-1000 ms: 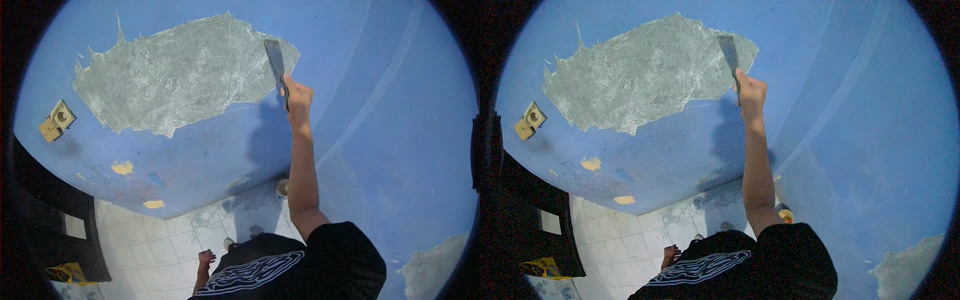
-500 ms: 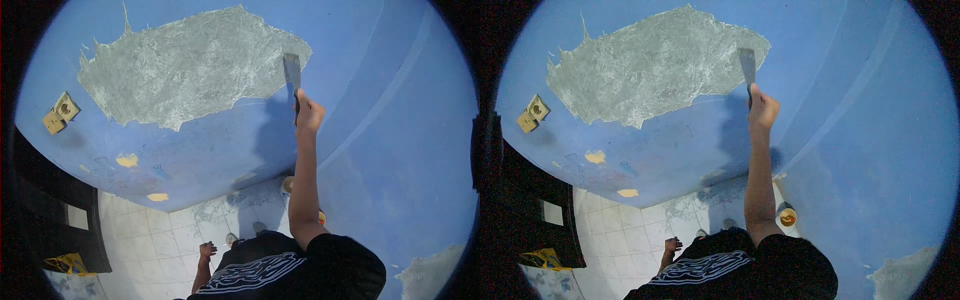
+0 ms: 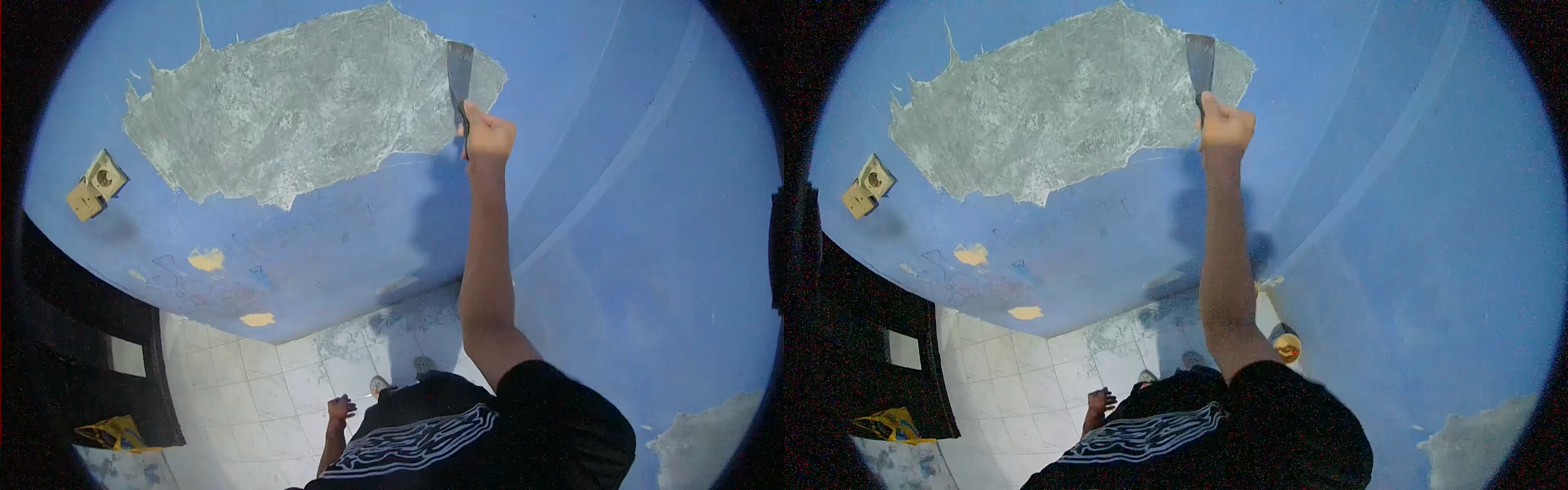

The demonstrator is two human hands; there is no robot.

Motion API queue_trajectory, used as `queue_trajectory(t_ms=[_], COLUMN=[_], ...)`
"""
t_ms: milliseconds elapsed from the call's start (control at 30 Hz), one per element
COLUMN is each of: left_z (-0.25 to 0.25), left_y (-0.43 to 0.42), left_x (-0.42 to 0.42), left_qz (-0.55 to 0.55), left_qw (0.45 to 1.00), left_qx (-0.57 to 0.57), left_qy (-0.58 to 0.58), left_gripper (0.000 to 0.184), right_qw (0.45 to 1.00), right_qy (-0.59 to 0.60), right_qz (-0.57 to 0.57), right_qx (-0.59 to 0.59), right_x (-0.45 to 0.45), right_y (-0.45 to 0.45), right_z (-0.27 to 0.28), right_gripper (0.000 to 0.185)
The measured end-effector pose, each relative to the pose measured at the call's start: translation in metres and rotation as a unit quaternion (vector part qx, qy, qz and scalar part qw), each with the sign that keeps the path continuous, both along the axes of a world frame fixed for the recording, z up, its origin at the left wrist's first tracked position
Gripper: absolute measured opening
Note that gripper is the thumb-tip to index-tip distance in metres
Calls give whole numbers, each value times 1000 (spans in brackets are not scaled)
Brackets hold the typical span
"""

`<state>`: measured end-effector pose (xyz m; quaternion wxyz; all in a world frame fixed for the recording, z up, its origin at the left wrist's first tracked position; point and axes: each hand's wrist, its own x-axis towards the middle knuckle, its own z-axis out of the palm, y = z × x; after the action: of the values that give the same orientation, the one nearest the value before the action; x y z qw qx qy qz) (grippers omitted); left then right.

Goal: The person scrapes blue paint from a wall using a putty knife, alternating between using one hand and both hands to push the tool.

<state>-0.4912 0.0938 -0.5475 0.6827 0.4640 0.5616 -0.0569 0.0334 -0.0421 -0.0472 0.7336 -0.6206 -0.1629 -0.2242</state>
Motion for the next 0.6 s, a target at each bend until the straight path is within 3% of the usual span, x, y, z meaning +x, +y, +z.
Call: queue_trajectory(t_ms=[100, 167, 267, 367, 500, 600], left_z=[2, -3, -26, -8, -11, -36], left_y=[3, 6, 14, 8, 10, 27], left_x=[6, 5, 7, 4, -5, -27], left_qz=[0, 33, 44, 37, 34, 70], left_qw=[1000, 999, 999, 999, 999, 994], left_qx=[8, 1, -29, 1, -7, -69], left_qy=[7, -13, 3, -7, -22, -58], left_gripper=[31, 31, 31, 32, 31, 30], right_qw=[998, 991, 989, 992, 997, 993], right_qy=[12, 131, 149, 126, 78, 109], right_qz=[27, -5, -24, 15, 9, 15], right_qx=[61, 37, 12, -19, 25, 34], right_x=[-2, -32, -46, -31, -31, -43], right_y=[3, -13, -12, 12, 1, -2], right_z=[5, 2, 0, 39, 7, 0], right_gripper=[41, 40, 40, 40, 38, 36])
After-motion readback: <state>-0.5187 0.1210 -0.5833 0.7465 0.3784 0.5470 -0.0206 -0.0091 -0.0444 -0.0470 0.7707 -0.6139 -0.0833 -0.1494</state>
